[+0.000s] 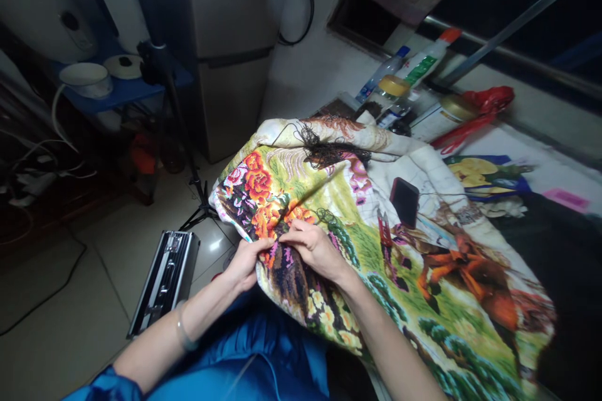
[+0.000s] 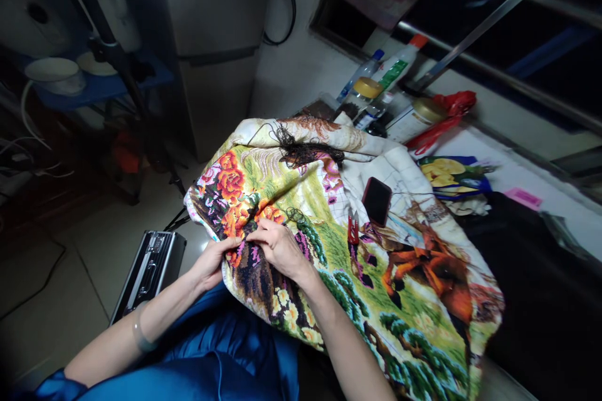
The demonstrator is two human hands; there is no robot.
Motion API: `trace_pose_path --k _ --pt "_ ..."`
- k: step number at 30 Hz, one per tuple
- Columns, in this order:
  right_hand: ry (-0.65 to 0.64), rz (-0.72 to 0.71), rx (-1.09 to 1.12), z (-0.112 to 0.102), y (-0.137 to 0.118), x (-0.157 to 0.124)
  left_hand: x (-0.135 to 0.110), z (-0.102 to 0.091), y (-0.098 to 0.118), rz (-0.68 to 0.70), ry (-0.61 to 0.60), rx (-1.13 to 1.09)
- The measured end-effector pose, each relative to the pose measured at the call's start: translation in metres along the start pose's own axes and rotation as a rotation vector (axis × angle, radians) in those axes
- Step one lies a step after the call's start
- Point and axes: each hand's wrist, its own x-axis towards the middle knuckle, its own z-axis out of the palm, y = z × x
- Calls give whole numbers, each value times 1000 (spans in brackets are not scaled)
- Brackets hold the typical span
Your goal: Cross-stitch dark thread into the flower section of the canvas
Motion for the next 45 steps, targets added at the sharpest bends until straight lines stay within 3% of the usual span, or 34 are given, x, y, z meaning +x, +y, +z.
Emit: trace_pose_path --k 12,24,31,41,45 --pt "-5 11 7 -1 1 2 4 0 -7 49 65 -6" --pt "25 10 43 3 1 4 5 -1 -6 42 20 -12" --pt "31 14 -41 4 -3 -2 2 0 -4 37 -3 -17" --pt "1 120 49 -6 -10 4 -3 -4 0 49 -52 10" --pt "-84 187 73 -10 -9 7 -2 -3 0 67 -68 26"
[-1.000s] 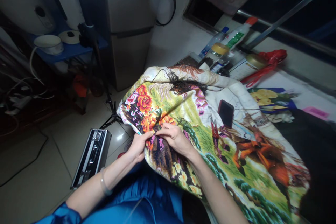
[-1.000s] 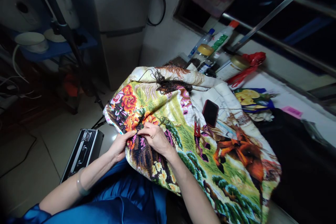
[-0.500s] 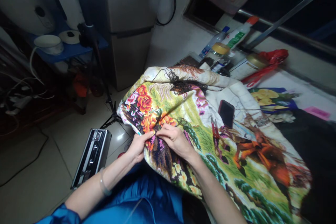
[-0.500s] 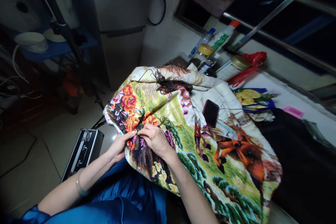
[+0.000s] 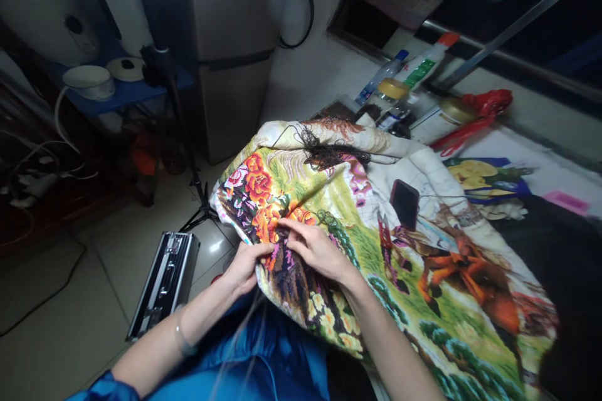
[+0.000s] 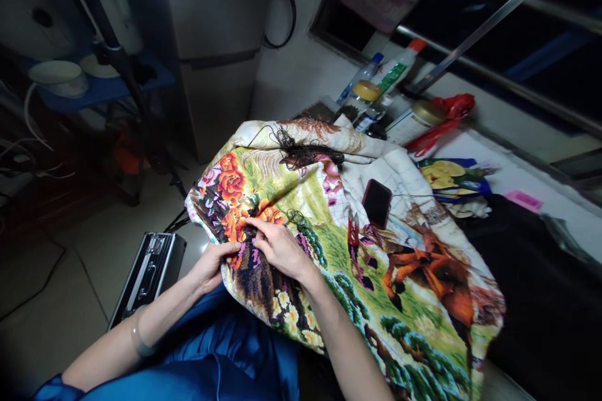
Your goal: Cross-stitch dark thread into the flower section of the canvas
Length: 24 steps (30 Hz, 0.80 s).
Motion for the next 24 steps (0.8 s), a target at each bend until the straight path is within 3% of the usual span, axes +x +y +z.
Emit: trace_pose_path --k 8,12,18,24 --pt "-140 15 -377 -10 -14 19 0 1 1 41 -2 58" --pt "-213 84 -412 -13 -21 25 1 -1 1 42 8 66" --pt "-25 168 -119 -9 -12 13 1 0 0 28 -15 67" --pt "142 138 -124 -1 -8 2 0 2 0 21 -9 25"
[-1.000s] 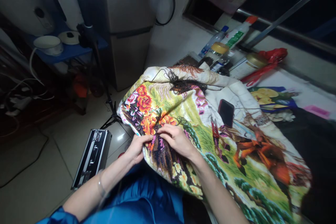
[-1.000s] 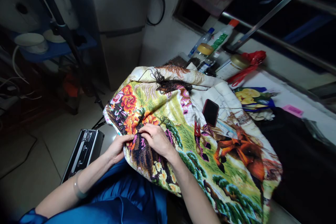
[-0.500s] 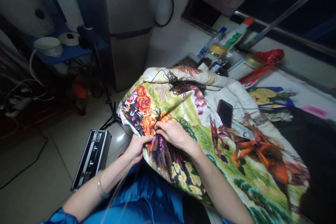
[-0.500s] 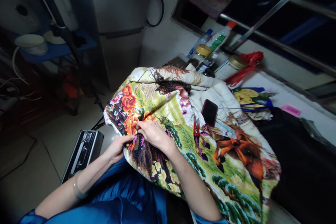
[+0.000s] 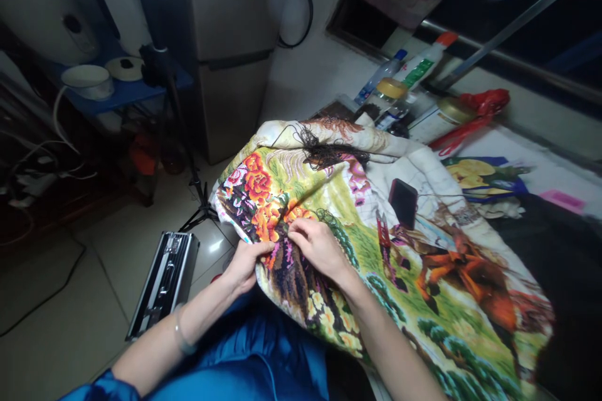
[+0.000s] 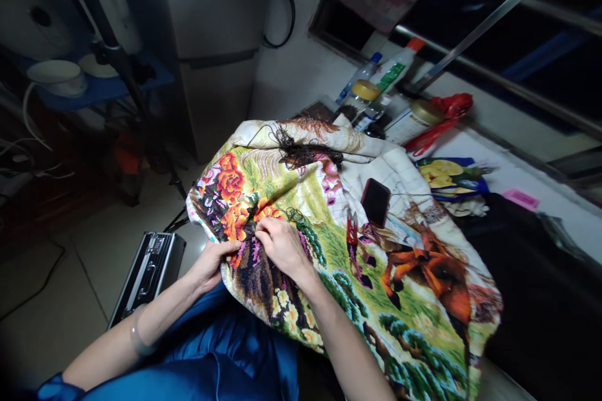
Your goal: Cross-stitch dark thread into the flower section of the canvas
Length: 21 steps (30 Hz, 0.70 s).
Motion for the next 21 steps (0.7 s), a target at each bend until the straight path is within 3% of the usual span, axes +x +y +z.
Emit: trace_pose_path --k 9,14,17,21 --pt "18 -58 189 14 -12 -5 -3 0 2 -22 -3 -29" --pt "47 -108 310 9 -14 -7 -4 -1 3 -34 -7 -22" --pt "116 -206 104 4 -15 -9 -5 -2 3 -49 10 -27" --pt "97 -404 -223 11 -20 -8 -5 -1 3 -33 28 -32"
